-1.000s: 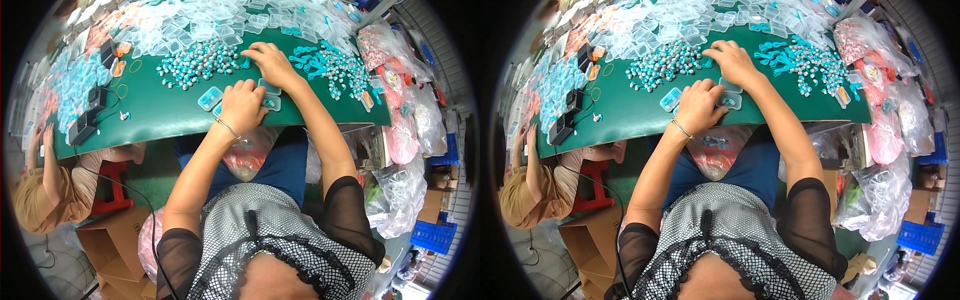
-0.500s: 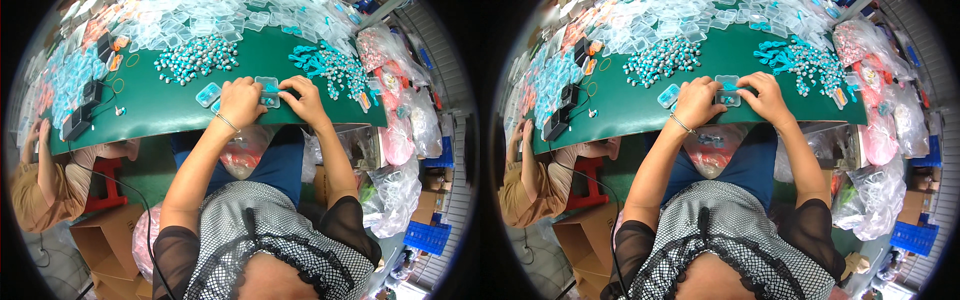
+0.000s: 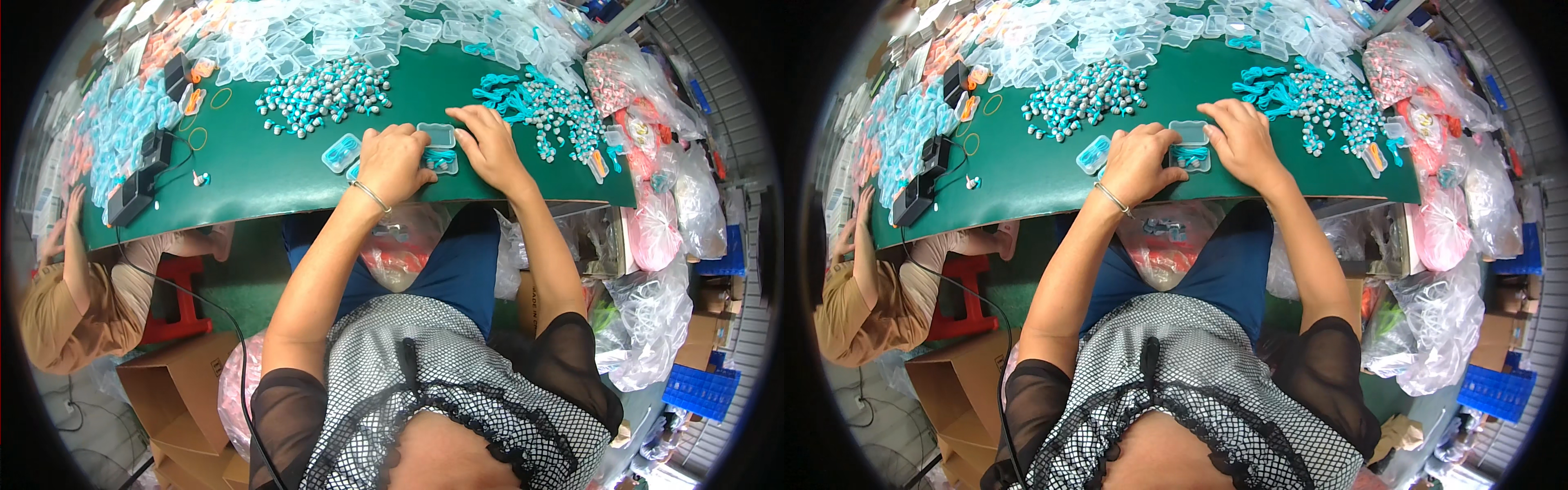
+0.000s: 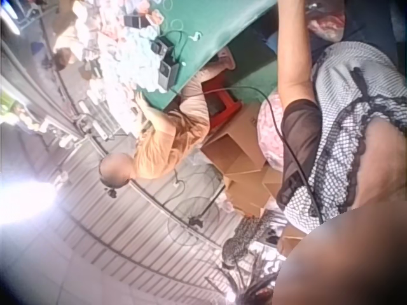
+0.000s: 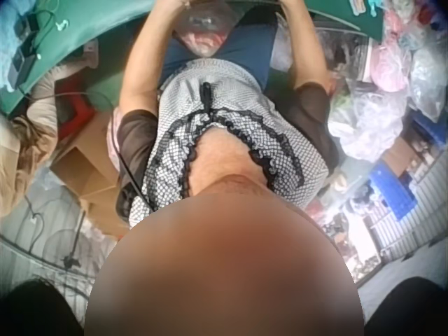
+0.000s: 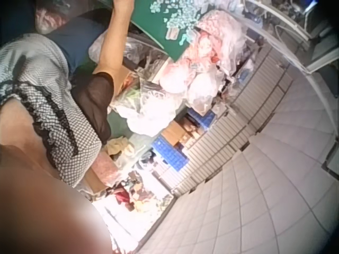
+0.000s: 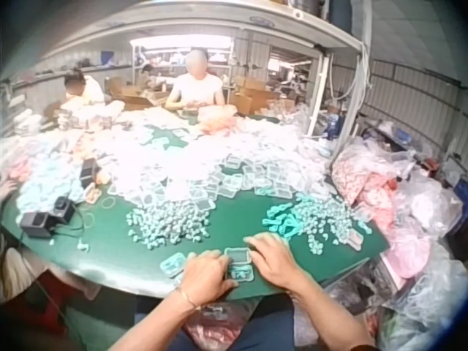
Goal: The person is assembling small items into plastic cases at a workspace.
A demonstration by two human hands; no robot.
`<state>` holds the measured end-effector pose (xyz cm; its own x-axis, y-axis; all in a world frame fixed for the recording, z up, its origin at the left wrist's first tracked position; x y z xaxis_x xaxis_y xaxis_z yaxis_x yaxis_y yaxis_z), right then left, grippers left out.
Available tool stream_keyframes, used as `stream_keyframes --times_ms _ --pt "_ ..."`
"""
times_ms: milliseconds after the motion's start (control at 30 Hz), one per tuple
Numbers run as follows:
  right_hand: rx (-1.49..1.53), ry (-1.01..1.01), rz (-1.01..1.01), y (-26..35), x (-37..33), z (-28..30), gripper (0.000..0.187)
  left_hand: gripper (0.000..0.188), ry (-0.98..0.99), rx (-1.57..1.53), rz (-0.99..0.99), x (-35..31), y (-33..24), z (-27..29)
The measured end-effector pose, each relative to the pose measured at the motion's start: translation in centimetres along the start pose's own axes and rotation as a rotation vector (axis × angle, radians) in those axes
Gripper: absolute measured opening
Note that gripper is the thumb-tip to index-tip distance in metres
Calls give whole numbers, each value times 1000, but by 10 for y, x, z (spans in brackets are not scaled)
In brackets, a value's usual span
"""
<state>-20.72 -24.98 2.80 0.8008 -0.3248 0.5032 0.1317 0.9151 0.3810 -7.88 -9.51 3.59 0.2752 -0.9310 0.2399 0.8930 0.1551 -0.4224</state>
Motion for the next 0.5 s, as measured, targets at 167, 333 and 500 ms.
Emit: stream_keyframes --times_ms 167,333,500 --pt "104 160 -19 -8 5 -5 25 58 -23 -20 11 0 -2 -3" --pt "186 -56 83 10 -4 1 18 65 -170 -50 40 -5 -1 -4" --pt "110 -107 112 16 -13 3 16 52 -190 123 50 -12 -8 -4"
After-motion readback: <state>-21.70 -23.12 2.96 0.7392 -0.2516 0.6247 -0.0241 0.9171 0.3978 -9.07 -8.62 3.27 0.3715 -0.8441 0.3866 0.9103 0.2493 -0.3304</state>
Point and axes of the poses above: each hand's wrist, its own x-axis towards the middle knuckle, its own z-axis out of the back of the hand, y = z × x, the point moved 1 cm from there along x, towards the middle knuckle, and after that the axes turned 1 degree about -z, right-handed, at the moved point
